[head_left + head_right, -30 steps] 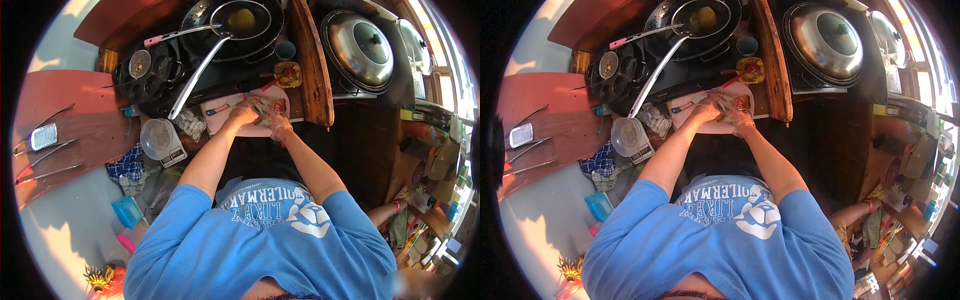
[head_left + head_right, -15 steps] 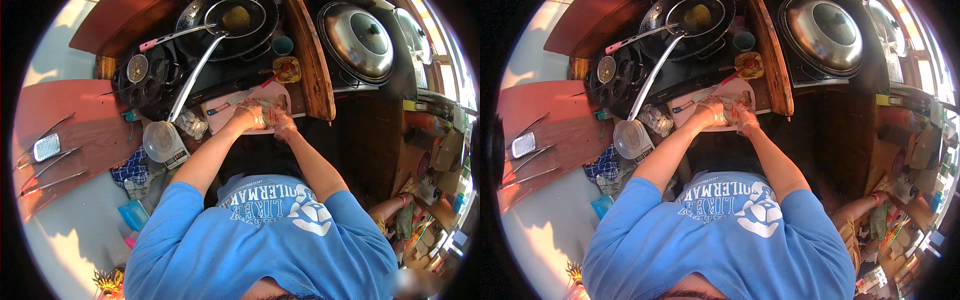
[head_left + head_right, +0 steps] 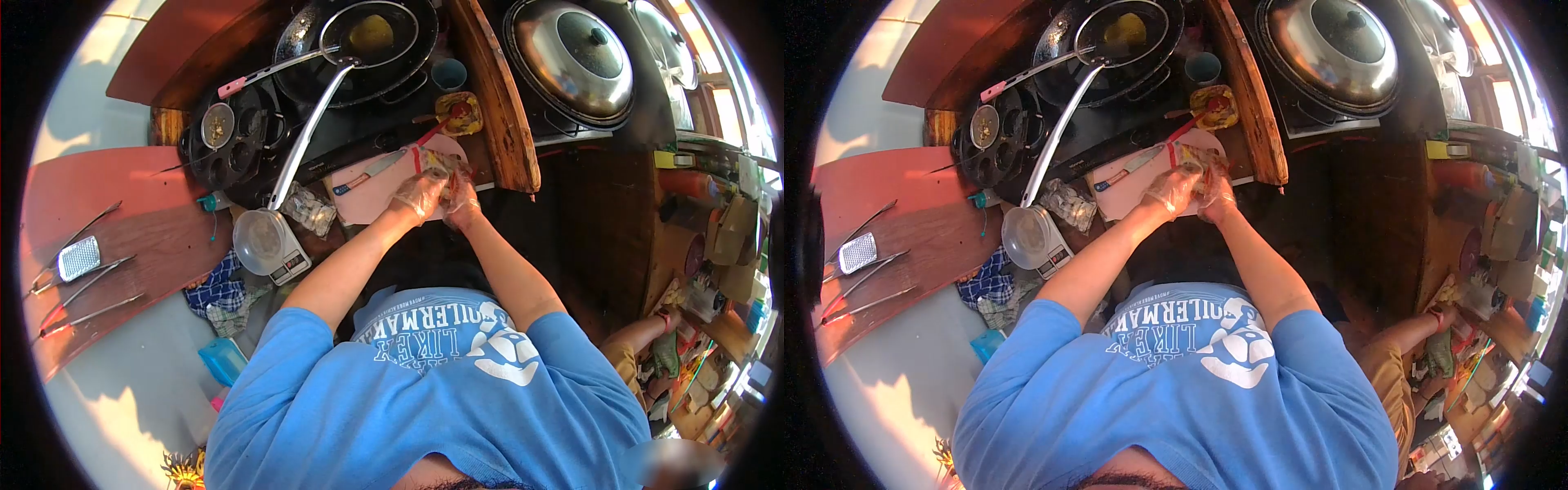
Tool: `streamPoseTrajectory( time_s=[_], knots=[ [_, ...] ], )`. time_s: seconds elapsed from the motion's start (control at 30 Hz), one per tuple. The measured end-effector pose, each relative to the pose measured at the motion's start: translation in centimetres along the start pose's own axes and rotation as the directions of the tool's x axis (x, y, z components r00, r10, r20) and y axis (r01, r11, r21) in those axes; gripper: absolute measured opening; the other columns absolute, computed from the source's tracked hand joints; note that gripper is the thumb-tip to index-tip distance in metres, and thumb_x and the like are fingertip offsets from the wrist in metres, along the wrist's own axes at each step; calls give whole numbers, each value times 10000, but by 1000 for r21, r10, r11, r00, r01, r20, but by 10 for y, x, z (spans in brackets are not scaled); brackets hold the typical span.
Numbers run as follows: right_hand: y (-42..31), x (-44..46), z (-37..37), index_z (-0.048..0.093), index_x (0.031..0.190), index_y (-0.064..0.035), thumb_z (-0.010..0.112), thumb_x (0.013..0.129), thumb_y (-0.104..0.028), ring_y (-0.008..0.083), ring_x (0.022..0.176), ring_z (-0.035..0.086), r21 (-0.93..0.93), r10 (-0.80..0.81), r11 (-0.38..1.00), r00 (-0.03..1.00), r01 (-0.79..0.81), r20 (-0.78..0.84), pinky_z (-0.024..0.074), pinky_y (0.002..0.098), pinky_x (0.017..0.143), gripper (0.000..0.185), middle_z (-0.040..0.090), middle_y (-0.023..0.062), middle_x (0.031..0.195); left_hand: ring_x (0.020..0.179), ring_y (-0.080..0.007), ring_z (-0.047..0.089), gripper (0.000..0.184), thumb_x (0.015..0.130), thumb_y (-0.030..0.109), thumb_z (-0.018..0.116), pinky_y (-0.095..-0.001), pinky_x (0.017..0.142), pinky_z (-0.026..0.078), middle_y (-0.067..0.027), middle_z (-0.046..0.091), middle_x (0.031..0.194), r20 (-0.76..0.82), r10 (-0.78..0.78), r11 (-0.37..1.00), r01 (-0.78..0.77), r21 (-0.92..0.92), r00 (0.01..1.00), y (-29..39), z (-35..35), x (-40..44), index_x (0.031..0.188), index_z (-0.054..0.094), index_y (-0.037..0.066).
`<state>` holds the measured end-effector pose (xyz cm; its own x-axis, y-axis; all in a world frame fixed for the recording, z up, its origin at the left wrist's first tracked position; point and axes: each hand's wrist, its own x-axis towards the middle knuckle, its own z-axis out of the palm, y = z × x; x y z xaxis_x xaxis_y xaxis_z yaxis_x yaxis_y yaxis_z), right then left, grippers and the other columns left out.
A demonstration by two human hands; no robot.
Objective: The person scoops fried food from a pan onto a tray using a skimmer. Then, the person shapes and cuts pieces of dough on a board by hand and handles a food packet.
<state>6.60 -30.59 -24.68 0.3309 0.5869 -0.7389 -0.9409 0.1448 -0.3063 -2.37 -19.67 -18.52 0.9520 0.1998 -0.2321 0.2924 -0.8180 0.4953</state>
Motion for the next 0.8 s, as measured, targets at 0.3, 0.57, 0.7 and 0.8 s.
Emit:
streamPoseTrajectory(
  time_s=[0.3, 0.57, 0.7, 0.8],
  knots=[
    [1, -6, 6, 523, 1312, -117, 453, 1014, -340, 221, 1111, 614, -33, 50, 998, 998, -49, 24, 507, 384, 936, 379, 635, 39, 1233, 930, -358, 667, 368, 797, 159, 651, -456, 806, 542, -189, 690, 996, -150, -170, 983, 157, -94, 974, -10, 23, -4, 1165, 639, 147],
    [2, 14, -6, 536, 1270, -91, 516, 990, -328, 233, 1082, 628, 118, -21, 993, 998, 14, 53, 509, 388, 934, 367, 638, 63, 1213, 838, -358, 676, 265, 806, 146, 651, -442, 727, 550, -182, 696, 889, -94, -53, 991, 40, -130, 994, -4, -13, -14, 1070, 673, 129],
    [-6, 11, -6, 526, 1281, -76, 544, 975, -340, 251, 1087, 621, 98, -57, 994, 997, 52, 44, 530, 433, 883, 405, 626, 83, 1218, 795, -369, 672, 287, 792, 125, 659, -439, 694, 543, -180, 686, 831, -467, -9, 960, -124, -253, 884, -26, 7, -26, 1076, 695, 110],
    [-13, 16, -7, 531, 1267, -63, 574, 961, -335, 273, 1012, 639, -7, 72, 997, 997, -71, 7, 545, 465, 815, 412, 631, 107, 1177, 769, -341, 675, 279, 795, 114, 669, -424, 690, 544, -170, 688, 830, -446, -167, 967, 57, -249, 879, -17, -11, -37, 1066, 700, 57]
  ],
)
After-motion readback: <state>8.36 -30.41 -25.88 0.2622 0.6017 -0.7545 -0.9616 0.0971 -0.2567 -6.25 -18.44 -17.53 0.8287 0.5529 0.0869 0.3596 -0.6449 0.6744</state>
